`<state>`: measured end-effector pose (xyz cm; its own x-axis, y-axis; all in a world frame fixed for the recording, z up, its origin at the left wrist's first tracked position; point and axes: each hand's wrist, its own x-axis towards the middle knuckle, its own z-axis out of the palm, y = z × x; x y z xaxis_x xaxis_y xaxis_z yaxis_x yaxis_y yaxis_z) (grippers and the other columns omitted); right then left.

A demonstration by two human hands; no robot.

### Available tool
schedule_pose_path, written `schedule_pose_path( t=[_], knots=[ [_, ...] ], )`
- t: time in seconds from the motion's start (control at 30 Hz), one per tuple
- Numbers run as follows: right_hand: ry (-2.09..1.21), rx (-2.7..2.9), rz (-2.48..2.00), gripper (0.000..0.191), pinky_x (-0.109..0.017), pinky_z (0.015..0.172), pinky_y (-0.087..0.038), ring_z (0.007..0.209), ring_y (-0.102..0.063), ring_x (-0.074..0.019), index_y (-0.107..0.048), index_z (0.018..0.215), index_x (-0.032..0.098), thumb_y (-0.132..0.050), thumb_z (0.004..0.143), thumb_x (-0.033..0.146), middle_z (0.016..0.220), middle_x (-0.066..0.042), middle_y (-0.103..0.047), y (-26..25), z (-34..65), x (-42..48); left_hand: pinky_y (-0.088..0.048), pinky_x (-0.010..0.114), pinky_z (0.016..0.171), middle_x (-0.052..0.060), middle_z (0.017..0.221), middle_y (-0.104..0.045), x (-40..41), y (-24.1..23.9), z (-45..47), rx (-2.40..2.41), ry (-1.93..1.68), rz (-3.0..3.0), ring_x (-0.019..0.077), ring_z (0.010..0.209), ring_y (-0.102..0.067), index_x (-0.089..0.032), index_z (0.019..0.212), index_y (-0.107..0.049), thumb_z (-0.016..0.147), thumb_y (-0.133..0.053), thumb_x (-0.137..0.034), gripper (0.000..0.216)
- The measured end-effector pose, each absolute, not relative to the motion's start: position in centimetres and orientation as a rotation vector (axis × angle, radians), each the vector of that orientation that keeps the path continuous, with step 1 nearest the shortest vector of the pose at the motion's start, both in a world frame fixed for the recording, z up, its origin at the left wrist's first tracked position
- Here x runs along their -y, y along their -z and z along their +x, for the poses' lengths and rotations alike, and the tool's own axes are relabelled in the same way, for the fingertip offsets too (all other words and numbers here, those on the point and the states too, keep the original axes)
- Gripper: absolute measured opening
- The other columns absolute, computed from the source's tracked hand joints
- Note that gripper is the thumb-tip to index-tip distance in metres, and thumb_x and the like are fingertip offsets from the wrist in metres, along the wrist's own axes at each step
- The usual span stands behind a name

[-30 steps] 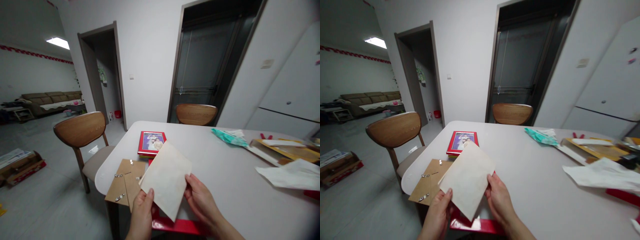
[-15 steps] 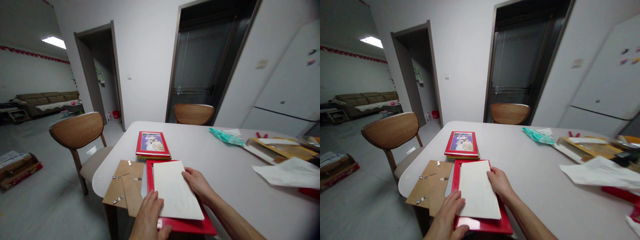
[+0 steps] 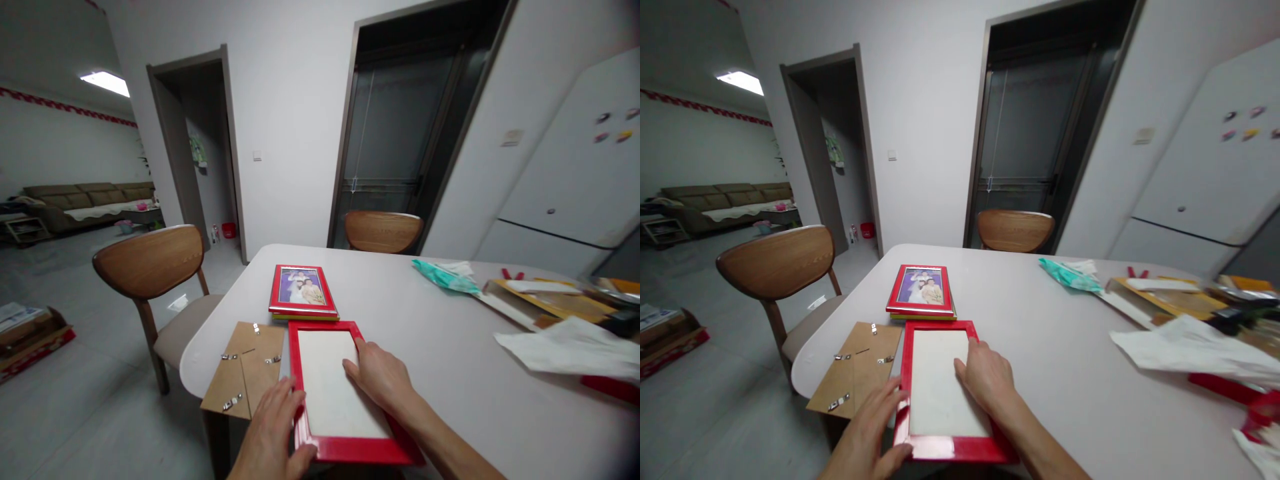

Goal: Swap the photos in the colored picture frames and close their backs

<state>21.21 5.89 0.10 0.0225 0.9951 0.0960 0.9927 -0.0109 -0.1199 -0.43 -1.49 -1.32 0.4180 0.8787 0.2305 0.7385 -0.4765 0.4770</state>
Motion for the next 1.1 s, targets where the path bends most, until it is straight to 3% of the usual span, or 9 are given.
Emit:
schedule_pose_path(
  t=[0.13,0.27,0.43,0.53,0.83,1.1],
  knots=[
    [-0.117,2.098,-1.948,0.039,-0.032,0.066,-0.039,0.085,-0.054,-0.0233,-0.047,0.110,0.015,-0.038,0.076,0.033,0.100,-0.012,-0.055,-0.8,20.0,-5.1,-0.027,0.048,0.097,0.011,0.132,-0.033,1.2,1.0,-5.4,-1.693,-0.570,2.299,0.0275,0.120,-0.029,-0.020,0.119,-0.041,0.059,-0.060,-0.018,0.063],
    [-0.292,2.229,-1.555,0.035,-0.029,0.077,-0.036,0.091,-0.049,-0.0195,-0.051,0.107,0.017,-0.039,0.077,0.032,0.100,-0.010,-0.055,-1.4,15.3,-3.4,-0.027,0.046,0.098,0.015,0.128,-0.038,0.3,1.8,-9.0,-2.019,-0.453,2.249,0.0286,0.119,-0.031,-0.012,0.115,-0.045,0.059,-0.057,-0.014,0.058],
    [-0.281,2.350,-1.392,0.046,-0.038,0.079,-0.031,0.088,-0.044,-0.0241,-0.054,0.096,0.020,-0.057,0.059,0.047,0.093,-0.008,-0.054,-0.8,8.7,-1.9,-0.038,0.036,0.092,0.013,0.115,-0.053,-0.5,3.5,-9.7,-2.063,-0.548,2.367,0.0229,0.107,-0.047,-0.012,0.105,-0.053,0.061,-0.052,-0.008,0.044],
    [-0.321,2.321,-1.430,0.052,-0.037,0.077,-0.032,0.087,-0.044,-0.0243,-0.052,0.100,0.021,-0.063,0.053,0.038,0.094,-0.007,-0.050,-0.5,7.4,-1.8,-0.044,0.037,0.085,0.010,0.107,-0.059,-0.2,3.7,-9.8,-2.042,-0.698,2.443,0.0230,0.099,-0.054,-0.016,0.099,-0.056,0.060,-0.055,-0.010,0.039],
    [-0.749,2.173,-1.259,0.044,-0.032,0.085,-0.036,0.096,-0.044,-0.0183,-0.052,0.102,0.023,-0.056,0.058,0.021,0.104,-0.006,-0.046,-3.5,15.1,0.9,-0.051,0.033,0.076,0.012,0.102,-0.061,2.7,-0.1,-5.8,-1.542,-1.059,2.701,0.0230,0.093,-0.057,-0.016,0.099,-0.054,0.062,-0.066,-0.025,0.040],
    [-0.612,2.192,-1.474,0.042,-0.038,0.088,-0.035,0.100,-0.046,-0.0216,-0.055,0.102,0.022,-0.049,0.060,0.020,0.107,-0.008,-0.050,-2.1,22.7,0.6,-0.046,0.038,0.083,0.015,0.108,-0.057,1.6,-0.4,1.7,-1.386,-0.733,2.469,0.0262,0.100,-0.052,-0.011,0.093,-0.058,0.060,-0.067,-0.019,0.034]
  ],
)
